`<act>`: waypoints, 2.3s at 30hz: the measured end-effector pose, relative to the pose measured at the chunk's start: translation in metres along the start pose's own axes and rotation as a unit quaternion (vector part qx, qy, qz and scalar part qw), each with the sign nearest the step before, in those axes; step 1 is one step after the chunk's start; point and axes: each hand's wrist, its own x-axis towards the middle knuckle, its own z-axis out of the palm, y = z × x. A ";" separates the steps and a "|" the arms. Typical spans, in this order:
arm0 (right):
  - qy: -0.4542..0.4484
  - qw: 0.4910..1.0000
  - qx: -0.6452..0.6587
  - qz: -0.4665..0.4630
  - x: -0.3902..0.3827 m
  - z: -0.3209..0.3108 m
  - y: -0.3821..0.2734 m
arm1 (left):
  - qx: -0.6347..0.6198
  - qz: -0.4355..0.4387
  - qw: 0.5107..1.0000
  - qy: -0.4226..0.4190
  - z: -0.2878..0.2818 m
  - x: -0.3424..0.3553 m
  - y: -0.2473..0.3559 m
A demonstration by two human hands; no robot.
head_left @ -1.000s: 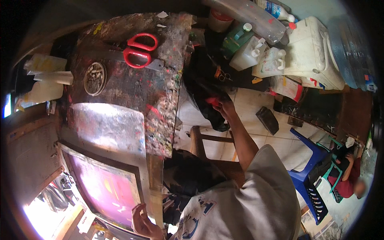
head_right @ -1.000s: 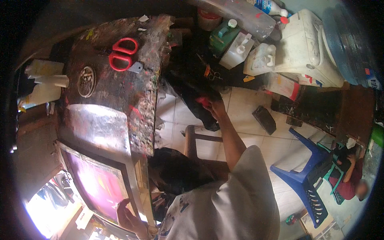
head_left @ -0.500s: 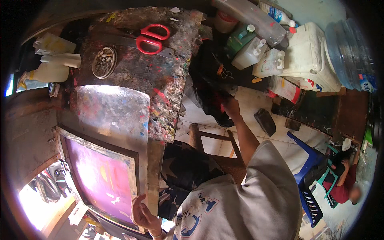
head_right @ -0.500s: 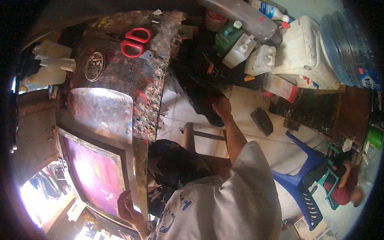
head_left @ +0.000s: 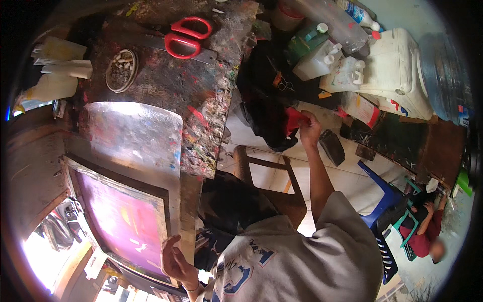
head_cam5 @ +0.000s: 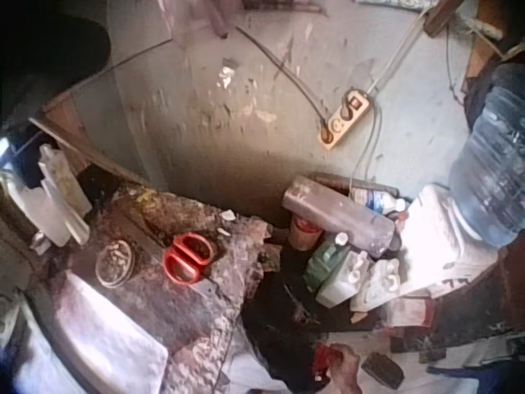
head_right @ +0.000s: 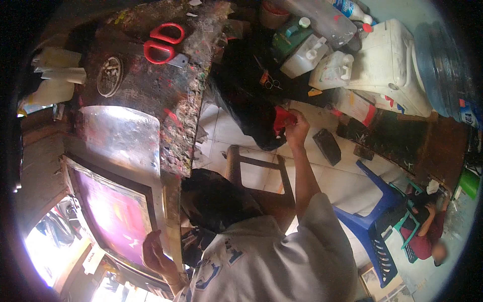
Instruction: The person secures a screen printing frame to a workbench using clamps, then wipes the frame edges with a cloth. The person repeatedly lifts and repositions the screen printing frame on the workbench.
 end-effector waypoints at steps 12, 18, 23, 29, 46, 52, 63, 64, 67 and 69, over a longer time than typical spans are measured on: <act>-0.345 0.871 -0.335 -0.102 -0.004 0.081 -0.007 | 0.056 0.019 0.998 -0.003 0.002 0.022 0.015; -0.438 0.759 -0.479 -0.057 0.022 0.173 0.070 | 0.166 0.008 0.985 0.040 -0.002 0.025 0.036; -0.378 0.792 -0.471 -0.083 0.035 0.234 0.094 | 0.180 -0.022 0.983 0.027 -0.014 0.038 0.035; -0.365 0.790 -0.488 -0.071 0.040 0.257 0.100 | 0.121 -0.126 0.984 0.045 -0.020 0.041 0.032; -0.233 0.878 -0.390 -0.151 0.044 0.175 0.095 | 0.066 -0.016 0.997 0.030 -0.010 0.000 0.044; -0.193 0.931 -0.275 -0.143 0.056 0.152 0.064 | 0.045 -0.008 0.995 0.088 -0.013 -0.025 0.032; -0.118 0.963 -0.136 -0.200 0.037 0.071 -0.082 | -0.036 0.059 0.995 0.077 -0.032 -0.042 0.006; -0.109 0.965 -0.131 -0.200 0.044 0.066 -0.090 | -0.051 0.031 0.995 0.083 -0.030 -0.043 0.004; -0.167 0.979 -0.029 -0.114 0.044 0.042 -0.135 | -0.105 0.065 0.988 0.093 -0.031 -0.043 0.001; -0.199 0.976 0.089 -0.026 0.042 0.019 -0.170 | -0.108 0.116 0.985 0.072 -0.033 -0.036 0.003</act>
